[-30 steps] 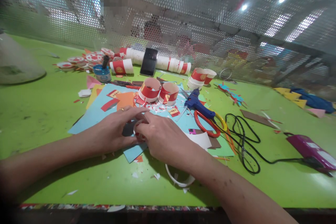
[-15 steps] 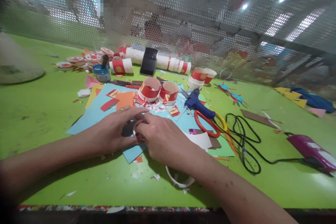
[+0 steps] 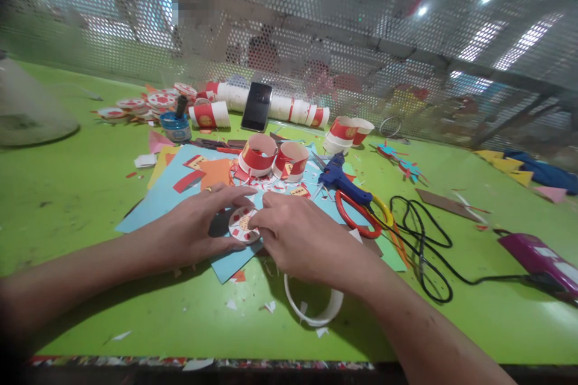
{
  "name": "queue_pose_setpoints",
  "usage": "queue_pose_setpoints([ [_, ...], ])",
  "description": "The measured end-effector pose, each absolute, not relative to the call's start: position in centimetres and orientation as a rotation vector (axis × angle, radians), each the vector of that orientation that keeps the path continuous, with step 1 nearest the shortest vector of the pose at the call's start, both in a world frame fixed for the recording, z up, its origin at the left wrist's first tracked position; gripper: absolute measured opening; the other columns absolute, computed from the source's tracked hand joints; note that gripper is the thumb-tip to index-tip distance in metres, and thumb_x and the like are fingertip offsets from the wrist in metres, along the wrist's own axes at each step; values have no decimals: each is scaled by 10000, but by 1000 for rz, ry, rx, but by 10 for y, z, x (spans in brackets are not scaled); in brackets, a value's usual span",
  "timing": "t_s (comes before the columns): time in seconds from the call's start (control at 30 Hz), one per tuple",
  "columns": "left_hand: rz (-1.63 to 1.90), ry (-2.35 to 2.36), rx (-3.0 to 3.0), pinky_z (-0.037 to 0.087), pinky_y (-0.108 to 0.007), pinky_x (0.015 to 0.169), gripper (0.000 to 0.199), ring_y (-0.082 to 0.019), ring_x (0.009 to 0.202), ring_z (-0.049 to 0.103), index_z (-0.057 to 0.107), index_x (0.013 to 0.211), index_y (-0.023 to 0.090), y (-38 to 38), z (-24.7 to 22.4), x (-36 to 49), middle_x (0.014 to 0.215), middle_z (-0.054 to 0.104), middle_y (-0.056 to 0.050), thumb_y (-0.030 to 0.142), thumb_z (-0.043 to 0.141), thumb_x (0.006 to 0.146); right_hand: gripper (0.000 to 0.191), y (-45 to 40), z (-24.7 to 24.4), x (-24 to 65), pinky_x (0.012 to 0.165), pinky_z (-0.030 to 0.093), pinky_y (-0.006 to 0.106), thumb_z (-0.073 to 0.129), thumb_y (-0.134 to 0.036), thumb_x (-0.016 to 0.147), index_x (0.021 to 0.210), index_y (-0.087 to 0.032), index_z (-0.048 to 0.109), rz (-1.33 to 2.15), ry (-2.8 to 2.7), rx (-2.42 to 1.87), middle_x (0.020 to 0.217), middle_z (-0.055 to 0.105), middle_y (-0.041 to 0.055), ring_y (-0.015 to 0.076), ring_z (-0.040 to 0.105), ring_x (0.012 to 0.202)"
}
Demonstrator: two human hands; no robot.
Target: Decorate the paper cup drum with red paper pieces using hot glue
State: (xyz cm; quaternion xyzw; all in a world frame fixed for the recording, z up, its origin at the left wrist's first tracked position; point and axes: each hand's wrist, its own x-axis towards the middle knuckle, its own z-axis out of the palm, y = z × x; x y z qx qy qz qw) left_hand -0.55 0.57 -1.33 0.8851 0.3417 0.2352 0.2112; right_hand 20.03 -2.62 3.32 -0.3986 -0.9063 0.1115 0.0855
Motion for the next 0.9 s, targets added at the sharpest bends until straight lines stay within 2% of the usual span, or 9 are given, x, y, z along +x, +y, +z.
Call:
queue_pose_setpoints([
  [0.17, 628, 968, 2476, 490, -403, 814, 626, -281, 1030, 592, 433, 1314, 165, 6, -14, -7, 1135, 652, -119, 285, 700, 761, 281, -34, 34, 197, 599, 314, 293, 482, -74, 891, 967, -210, 715, 331, -2774, -1274, 804, 533, 32, 151, 485, 677],
  [0.43, 617, 967, 2492, 489, -395, 815, 566, -279, 1040, 590, 443, 1283, 195, 6, -14, -6, 1135, 650, -108, 273, 674, 772, 290, -36, 30, 188, 577, 323, 281, 472, -74, 896, 1012, -185, 714, 382, -2756, -1249, 839, 589, 54, 159, 519, 690],
  [0.63, 661, 925, 2527, 482, -387, 777, 528, -273, 984, 581, 459, 1256, 168, 7, -15, -8, 1074, 664, -100, 261, 679, 786, 245, -33, 31, 186, 626, 376, 271, 474, -61, 894, 873, -142, 704, 553, -2690, -1156, 803, 627, 43, 143, 545, 703],
  [0.9, 776, 905, 2592, 471, -435, 856, 575, -287, 1008, 558, 427, 1318, 110, 1, -18, -6, 1070, 650, -148, 227, 667, 809, 266, -35, 30, 182, 596, 412, 248, 485, -109, 916, 783, -174, 706, 855, -2435, -1279, 718, 673, 12, 132, 570, 657],
])
